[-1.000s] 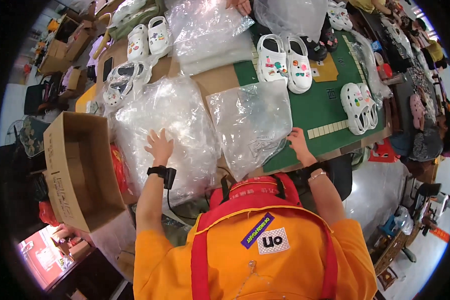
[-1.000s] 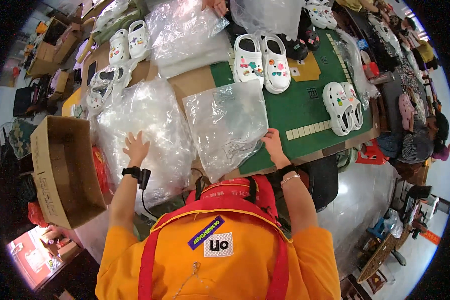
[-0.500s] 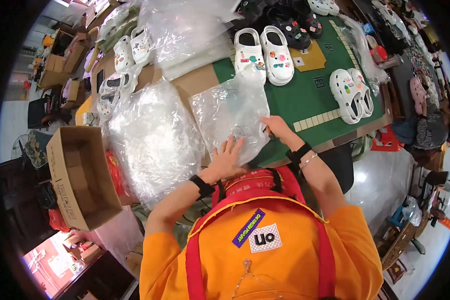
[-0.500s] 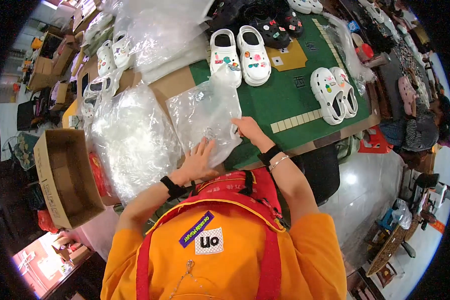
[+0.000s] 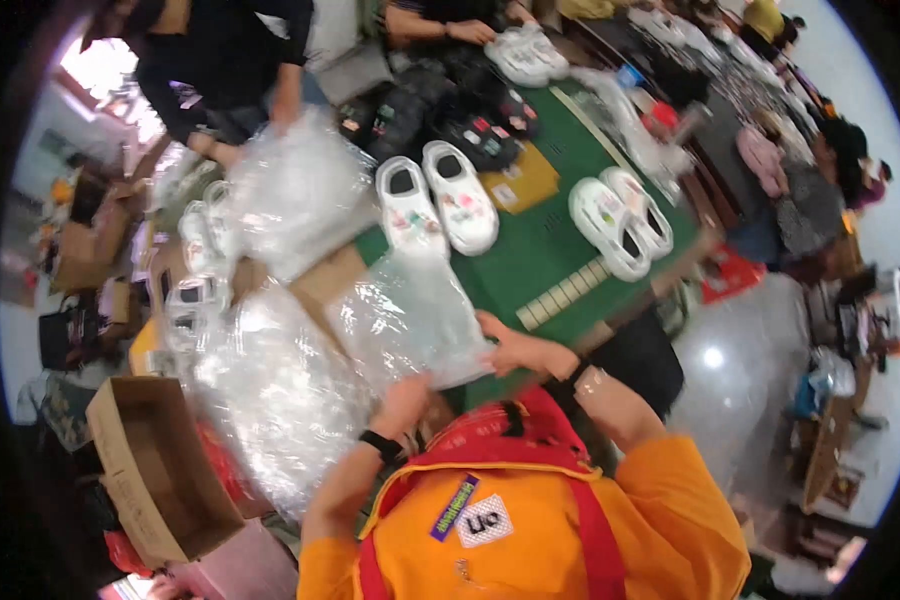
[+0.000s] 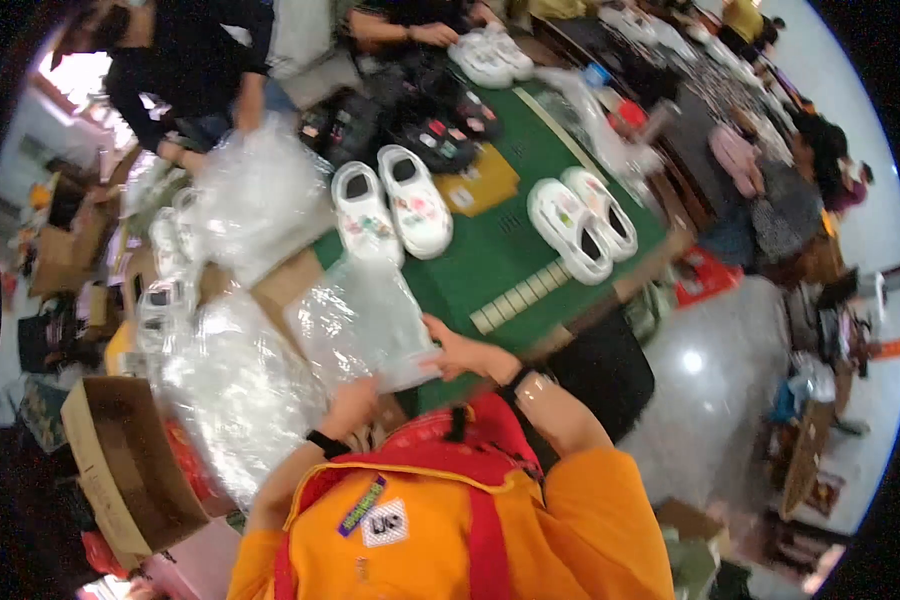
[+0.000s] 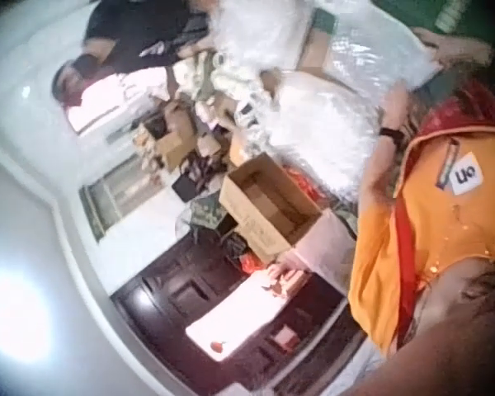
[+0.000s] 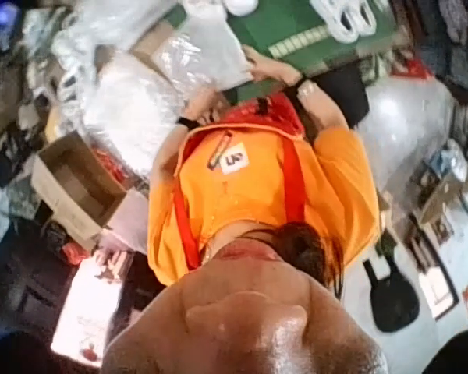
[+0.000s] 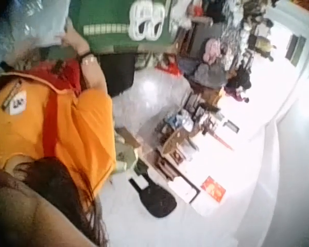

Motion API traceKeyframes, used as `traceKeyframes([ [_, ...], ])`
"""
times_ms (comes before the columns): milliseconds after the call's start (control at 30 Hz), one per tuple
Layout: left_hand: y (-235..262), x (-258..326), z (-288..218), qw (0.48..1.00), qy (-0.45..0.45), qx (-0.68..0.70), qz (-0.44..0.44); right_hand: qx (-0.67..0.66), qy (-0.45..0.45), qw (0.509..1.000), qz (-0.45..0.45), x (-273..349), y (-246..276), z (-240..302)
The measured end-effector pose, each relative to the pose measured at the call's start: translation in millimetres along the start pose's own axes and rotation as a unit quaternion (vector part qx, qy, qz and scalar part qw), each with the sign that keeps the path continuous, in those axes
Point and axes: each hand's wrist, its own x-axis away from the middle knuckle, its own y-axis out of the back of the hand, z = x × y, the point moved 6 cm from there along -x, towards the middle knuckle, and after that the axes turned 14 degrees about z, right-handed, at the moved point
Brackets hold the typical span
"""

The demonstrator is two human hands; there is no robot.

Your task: The recorder is placing pairs of decorated white and pink clogs into plastic bags and arranging them on a table in a shoe manufacturing facility.

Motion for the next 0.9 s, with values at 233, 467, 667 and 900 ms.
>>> traceKeyframes([
  [233,8.4,-8.8,-33.0,0.991,-0.076,-0.066,-0.092,0.37,-0.029,0.915,-0.161,10.3,46.2,-82.9],
  [467,-5.4,-6.4,10.1,0.994,-0.094,0.034,-0.054,0.351,-0.027,0.913,-0.207,-12.2,71.0,-85.2],
  [667,2.5,10.1,22.6,0.986,-0.055,0.089,-0.127,0.399,-0.031,0.905,-0.146,-29.7,75.0,-90.6],
  [900,-0.9,22.6,20.4,0.97,-0.067,0.192,-0.137,0.515,-0.028,0.844,-0.148,-22.1,37.6,-76.6],
])
